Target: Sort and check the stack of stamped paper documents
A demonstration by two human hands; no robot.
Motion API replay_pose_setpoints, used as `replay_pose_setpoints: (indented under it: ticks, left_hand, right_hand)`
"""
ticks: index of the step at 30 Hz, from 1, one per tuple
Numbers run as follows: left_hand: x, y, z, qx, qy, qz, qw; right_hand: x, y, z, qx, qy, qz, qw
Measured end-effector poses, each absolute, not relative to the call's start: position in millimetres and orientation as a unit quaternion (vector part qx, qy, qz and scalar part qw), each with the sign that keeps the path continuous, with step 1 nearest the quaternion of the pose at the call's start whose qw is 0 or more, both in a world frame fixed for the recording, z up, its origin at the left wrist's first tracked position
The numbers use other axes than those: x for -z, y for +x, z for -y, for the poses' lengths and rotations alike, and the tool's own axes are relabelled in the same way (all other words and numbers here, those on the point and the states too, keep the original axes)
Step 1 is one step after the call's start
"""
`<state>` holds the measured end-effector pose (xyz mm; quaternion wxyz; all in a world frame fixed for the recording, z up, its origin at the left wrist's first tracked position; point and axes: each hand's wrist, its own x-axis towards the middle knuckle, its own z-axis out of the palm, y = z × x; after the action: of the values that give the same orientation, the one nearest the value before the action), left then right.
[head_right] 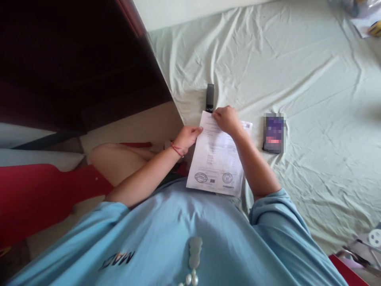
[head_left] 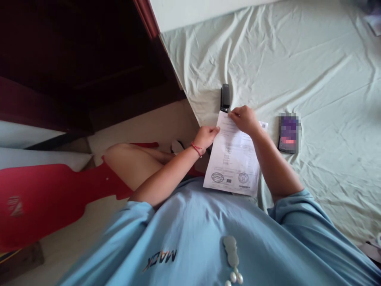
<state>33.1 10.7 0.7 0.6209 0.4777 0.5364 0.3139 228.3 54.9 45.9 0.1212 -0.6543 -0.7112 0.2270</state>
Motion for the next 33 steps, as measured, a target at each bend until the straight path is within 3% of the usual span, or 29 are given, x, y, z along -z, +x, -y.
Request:
replay_pose_setpoints:
  ticks: [5,14,24,28,33]
  left_hand:
    - [-3.2,40.6,-15.5,-0.300,0.510,-0.594,0.545]
    - [-10.0,50.4,-35.5,-0.276,0.284,-0.620,0.678]
    - [-11.1,62.0,-44.2,-0.253,0.294,-0.641,0.662]
    - [-7.9,62.5,-44.1,-0.265,0.287,-0.618,0.683]
    - [7.6,59.4,-45.7,-0.264,0.324,-0.589,0.692]
  right_hand:
    - [-40.0,231.9,-72.7,-0.231,-0.675,0.696,0.079]
    - [-35.1,231.6,-95.9,-0.217,-0.667,0.711,0.042]
    - [-30.9,241.1,-104.8,-0.202,-0.686,0.697,0.046]
    - [-30.0,245.0,-116.2,-0.180,-0.681,0.707,0.066]
    - [-40.1,236.2,-136.7,-0.124,-0.663,0.718,0.169]
